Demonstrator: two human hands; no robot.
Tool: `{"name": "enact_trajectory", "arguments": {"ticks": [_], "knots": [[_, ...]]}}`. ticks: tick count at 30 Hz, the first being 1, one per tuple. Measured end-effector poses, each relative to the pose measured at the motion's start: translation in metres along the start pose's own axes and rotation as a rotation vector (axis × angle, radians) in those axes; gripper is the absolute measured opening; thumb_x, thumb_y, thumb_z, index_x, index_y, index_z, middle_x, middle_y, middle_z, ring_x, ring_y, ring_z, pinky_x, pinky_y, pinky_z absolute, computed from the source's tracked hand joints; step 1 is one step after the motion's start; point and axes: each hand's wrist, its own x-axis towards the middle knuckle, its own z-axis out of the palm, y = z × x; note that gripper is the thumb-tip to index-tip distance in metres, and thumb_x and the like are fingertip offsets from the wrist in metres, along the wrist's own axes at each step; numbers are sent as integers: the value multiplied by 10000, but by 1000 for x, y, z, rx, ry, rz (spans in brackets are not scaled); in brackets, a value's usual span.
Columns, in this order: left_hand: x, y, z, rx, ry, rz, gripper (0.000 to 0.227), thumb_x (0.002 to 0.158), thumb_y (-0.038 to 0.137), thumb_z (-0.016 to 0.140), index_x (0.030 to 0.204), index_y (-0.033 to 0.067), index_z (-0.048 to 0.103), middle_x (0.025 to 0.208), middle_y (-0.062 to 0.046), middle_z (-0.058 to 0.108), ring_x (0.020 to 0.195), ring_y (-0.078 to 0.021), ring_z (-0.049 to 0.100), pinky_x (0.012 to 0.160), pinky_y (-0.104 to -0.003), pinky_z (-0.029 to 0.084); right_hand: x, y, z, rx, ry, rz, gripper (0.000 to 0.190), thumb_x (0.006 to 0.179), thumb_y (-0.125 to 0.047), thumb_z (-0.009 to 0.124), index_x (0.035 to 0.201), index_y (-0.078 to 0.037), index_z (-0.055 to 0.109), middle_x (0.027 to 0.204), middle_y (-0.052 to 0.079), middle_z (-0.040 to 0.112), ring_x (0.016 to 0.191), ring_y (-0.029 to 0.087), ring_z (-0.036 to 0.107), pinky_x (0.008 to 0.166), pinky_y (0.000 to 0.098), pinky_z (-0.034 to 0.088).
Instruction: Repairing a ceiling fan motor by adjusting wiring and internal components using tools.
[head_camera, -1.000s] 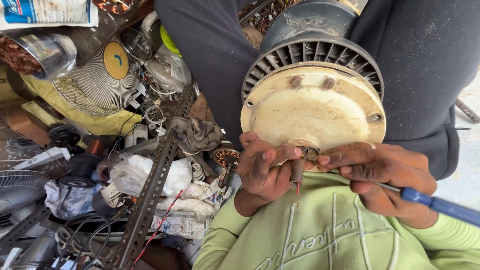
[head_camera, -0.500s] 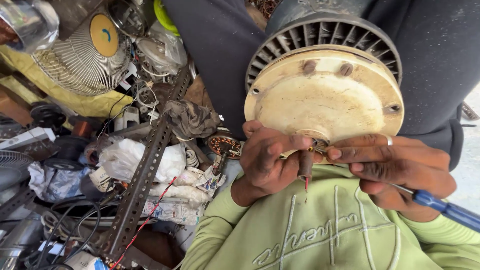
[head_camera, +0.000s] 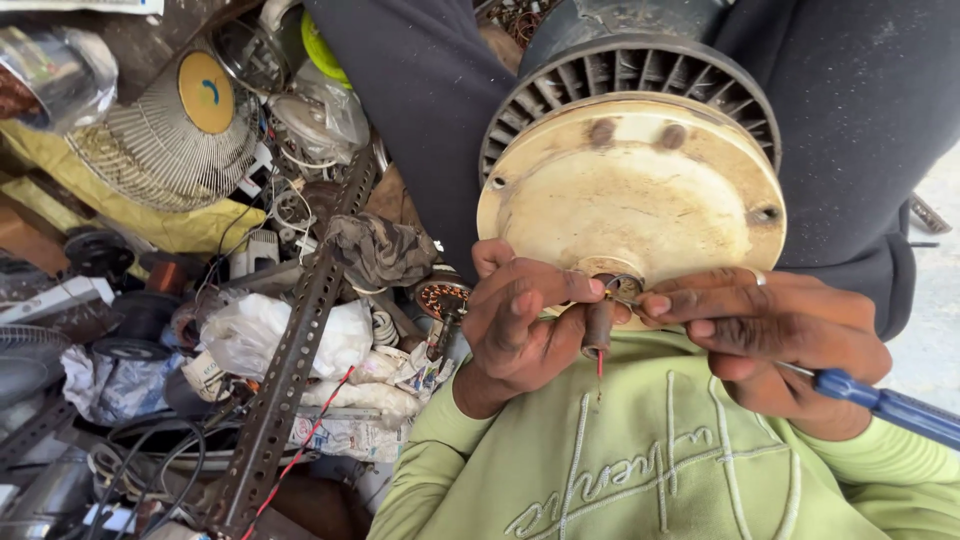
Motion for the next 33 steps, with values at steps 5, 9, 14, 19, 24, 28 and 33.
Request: {"name": "enact_trajectory", "arguments": {"ticks": [5, 9, 14, 19, 24, 28, 33], "knots": [[11, 9, -6, 55, -66, -76, 670, 755, 67, 956, 1265, 209, 545, 974, 82, 709, 725, -119, 663, 798, -362, 321, 1, -6, 1, -74, 21, 82, 247, 1008, -217, 634, 957, 25, 634, 1038, 251, 720, 1048, 363, 758, 910, 454, 648], [11, 4, -5, 0, -39, -42, 595, 762, 16, 927, 918, 205, 384, 1047, 23, 749, 739, -120, 686, 813, -386, 321, 1, -9, 1, -92, 1, 98, 250, 1009, -235, 634, 972, 13, 646, 1057, 219, 729, 1068, 350, 759, 932, 449, 648], [12, 1, -6, -20, -71, -9, 568, 817, 78, 962, 983, 136, 422, 1132, 60, 728, 815, -87, 695, 833, -374, 313, 2, -10, 2, -59, 24, 116, 246, 994, -242, 644, 952, 1, 641, 1070, 222, 730, 1069, 347, 759, 908, 438, 649], [11, 4, -4, 24, -78, -32, 567, 747, 83, 974, 952, 178, 454, 1087, 65, 727, 758, -94, 671, 817, -370, 310, -6, -5, 5, -90, 28, 104, 242, 998, -228, 660, 966, 12, 644, 1077, 213, 738, 1100, 354, 765, 930, 444, 660], [9, 3, -3, 42, -94, -33, 567, 725, 64, 973, 943, 177, 461, 1057, 66, 727, 735, -96, 670, 802, -369, 312, -5, -5, 1, -94, 19, 101, 236, 994, -224, 668, 954, 8, 650, 1069, 204, 744, 1104, 354, 772, 954, 453, 669], [6, -3, 3, 35, -79, 17, 641, 791, 42, 925, 1024, 168, 342, 1076, 52, 733, 744, -108, 655, 837, -402, 302, 8, -8, -4, -60, -24, 97, 232, 983, -230, 670, 961, 1, 664, 1055, 201, 744, 1070, 340, 772, 906, 423, 657], [7, -4, 5, 71, -69, 50, 691, 775, 65, 918, 1064, 172, 300, 1017, 45, 743, 684, -137, 592, 841, -423, 287, 17, -13, -6, -45, -66, 103, 241, 968, -233, 668, 968, 8, 673, 1054, 220, 740, 1018, 319, 783, 854, 399, 653]]}}
